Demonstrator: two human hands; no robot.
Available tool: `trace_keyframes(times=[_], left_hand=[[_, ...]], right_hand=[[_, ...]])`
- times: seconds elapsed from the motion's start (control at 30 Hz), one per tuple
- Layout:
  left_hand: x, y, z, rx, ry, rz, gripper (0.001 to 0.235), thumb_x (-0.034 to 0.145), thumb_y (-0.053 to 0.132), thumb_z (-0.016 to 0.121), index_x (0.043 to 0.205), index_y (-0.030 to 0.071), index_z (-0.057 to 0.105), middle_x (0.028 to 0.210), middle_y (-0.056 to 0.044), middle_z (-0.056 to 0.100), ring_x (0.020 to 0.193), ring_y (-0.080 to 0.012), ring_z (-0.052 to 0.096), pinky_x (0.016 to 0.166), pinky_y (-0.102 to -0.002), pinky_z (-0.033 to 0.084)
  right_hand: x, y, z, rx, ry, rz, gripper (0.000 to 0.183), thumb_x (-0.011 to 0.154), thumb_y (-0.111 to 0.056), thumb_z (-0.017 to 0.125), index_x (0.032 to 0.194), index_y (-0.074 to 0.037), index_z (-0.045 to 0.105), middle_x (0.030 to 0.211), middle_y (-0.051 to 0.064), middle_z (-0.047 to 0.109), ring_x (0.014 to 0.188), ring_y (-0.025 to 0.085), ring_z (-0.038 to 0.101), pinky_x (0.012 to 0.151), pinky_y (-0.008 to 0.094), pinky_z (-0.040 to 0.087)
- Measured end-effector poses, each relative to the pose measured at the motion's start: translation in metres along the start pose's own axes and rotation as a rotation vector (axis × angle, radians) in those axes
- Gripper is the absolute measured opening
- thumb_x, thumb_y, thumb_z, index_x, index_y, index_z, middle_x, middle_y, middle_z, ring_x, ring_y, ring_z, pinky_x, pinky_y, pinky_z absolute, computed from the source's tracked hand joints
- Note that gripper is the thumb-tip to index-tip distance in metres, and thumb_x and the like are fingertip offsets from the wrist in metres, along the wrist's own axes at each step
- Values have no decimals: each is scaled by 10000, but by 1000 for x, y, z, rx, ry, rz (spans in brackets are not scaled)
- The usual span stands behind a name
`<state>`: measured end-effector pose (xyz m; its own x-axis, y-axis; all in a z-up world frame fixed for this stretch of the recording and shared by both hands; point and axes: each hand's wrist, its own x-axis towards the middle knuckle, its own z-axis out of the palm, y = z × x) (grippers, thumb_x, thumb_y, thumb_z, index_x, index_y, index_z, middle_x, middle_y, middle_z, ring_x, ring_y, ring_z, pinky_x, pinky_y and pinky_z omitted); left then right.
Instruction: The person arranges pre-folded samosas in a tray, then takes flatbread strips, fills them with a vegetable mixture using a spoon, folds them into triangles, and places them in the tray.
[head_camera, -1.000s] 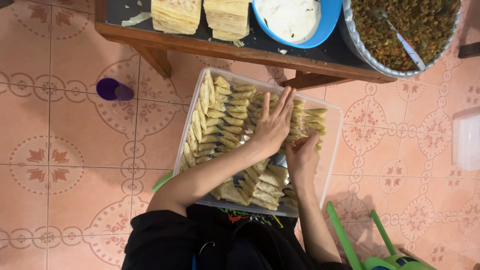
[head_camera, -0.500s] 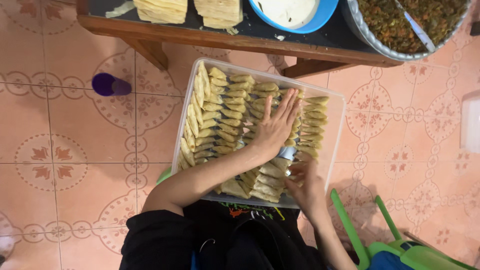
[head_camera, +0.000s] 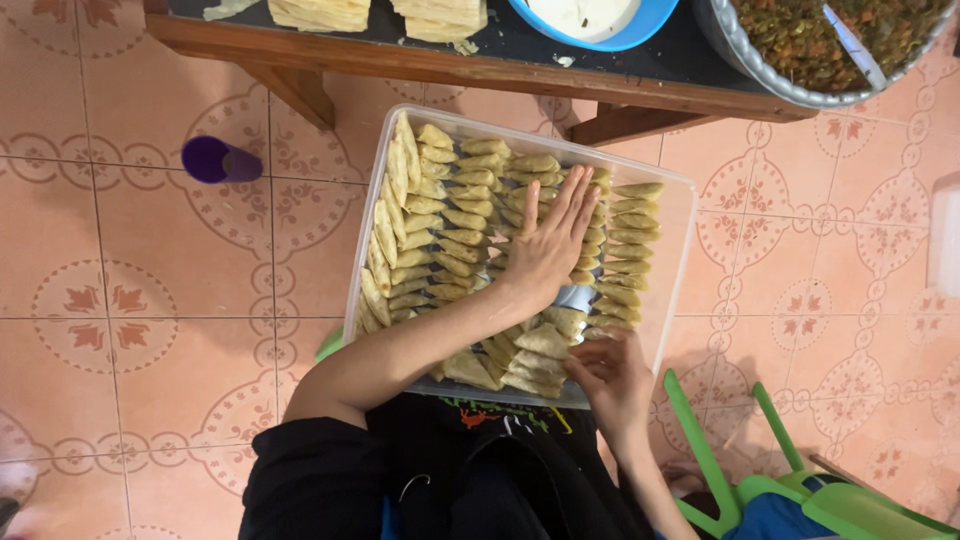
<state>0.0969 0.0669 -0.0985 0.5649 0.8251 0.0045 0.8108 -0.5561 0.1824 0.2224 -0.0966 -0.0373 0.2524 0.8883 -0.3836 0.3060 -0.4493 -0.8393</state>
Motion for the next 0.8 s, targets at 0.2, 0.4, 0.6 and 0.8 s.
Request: trace_keyframes(times=[0.2,0.4,0.6,0.8], left_hand=[[-1,2,8,-5,42,1,1008,745,-80,610,1647,-11,167,1719,-223,34,1589,-350,-32,1227,-663,-23],[-1,1,6,-34,52,1,975,783,-43,630,1644,-31,173,1717,-235,50,1592,-355,-20,1233,-666,7],[-4,-5,-22,-70,-67,31,976,772,-58,606,1634,-28,149,1709,-244,31,1581,-366,-40,1222,-669,10],[-25,4,-36,80,-137,115,1049,730,-6,647,1623,54,99,1690,-188,17,1540,-346,-54,1168,-666,-47]], right_hand=[[2,-49,-23,-206,149,-165,505,864,47,761,1250,0,437,970,149,756,826,190,753,712,279,617],[42,-45,-5,-492,185,-211,460,855,2,792,1196,14,484,927,151,759,782,216,772,666,308,623],[49,-26,14,-641,239,-395,466,869,11,775,1248,18,503,891,165,740,767,277,757,658,351,600],[54,-17,15,-720,219,-510,436,895,41,750,1253,20,502,921,167,732,795,285,746,687,368,589]])
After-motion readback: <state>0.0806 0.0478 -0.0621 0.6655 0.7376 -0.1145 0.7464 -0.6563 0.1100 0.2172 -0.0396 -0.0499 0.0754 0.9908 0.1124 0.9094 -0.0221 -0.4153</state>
